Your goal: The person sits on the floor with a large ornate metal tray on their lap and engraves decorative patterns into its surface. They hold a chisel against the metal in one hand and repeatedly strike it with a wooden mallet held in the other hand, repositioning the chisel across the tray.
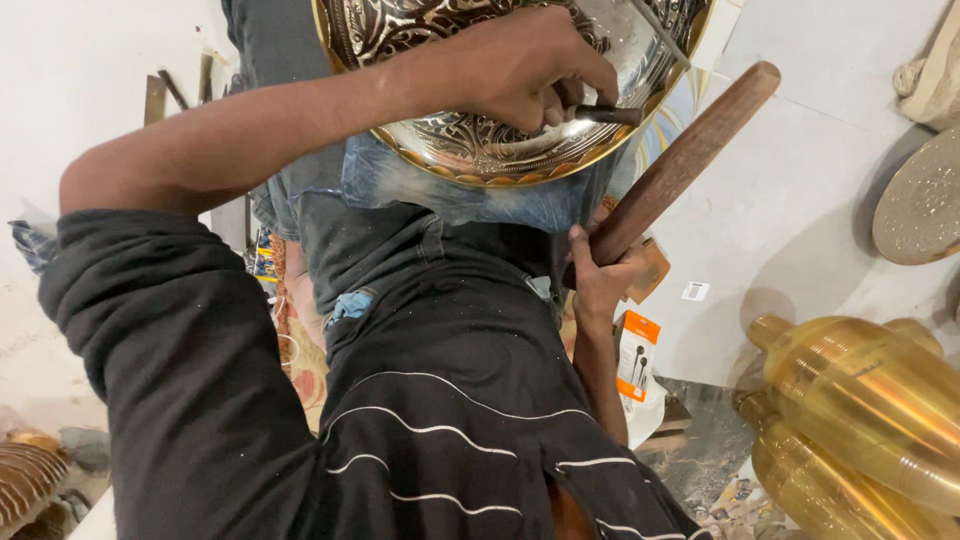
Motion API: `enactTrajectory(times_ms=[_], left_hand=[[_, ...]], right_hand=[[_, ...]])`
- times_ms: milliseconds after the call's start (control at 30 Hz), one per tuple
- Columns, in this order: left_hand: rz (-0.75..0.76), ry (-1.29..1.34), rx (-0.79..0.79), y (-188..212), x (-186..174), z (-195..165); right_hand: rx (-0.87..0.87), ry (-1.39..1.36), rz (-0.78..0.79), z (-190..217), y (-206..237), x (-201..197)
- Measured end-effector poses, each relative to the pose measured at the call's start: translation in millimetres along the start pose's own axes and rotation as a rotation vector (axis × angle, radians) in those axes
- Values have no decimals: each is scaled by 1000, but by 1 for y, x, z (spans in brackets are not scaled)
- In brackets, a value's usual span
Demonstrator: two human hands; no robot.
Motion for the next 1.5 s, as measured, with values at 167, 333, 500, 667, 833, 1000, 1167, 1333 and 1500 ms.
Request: enactTrajectory(times_ms=[167,333,500,667,833,1000,1167,1333,1500], left_hand=[[20,-192,15,1,1,-7],[-13,-332,174,6,1,-23],[48,-315,190,3,2,-23],[50,-290,185,1,3,-23],[92,-317,120,0,7,-14],[20,-287,189,1,2,-20],[5,-329,154,1,3,-18],[16,-295,180,4,0,-21],[33,-287,134,3,-1,-20]], right_hand=[[-148,106,42,21,-5,1],[-182,195,107,31,-13,4],[-180,164,98,44,-17,6],[-279,138,68,68,-20,6],[-208,262,31,62,-25,6],[-207,317,6,60,-28,6],[-85,-30,0,53,-27,8],[-86,157,-32,56,-30,5],[-159,345,46,64,-33,8]])
Point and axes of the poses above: each hand's wrist, its own y-axis away from the middle knuckle, its own x-axis out of the palm, z = x × y, the point moved 9 cm from there along -y, towards the middle knuckle, and after that the axes turned 12 degrees about -x, right-handed, at the moved point
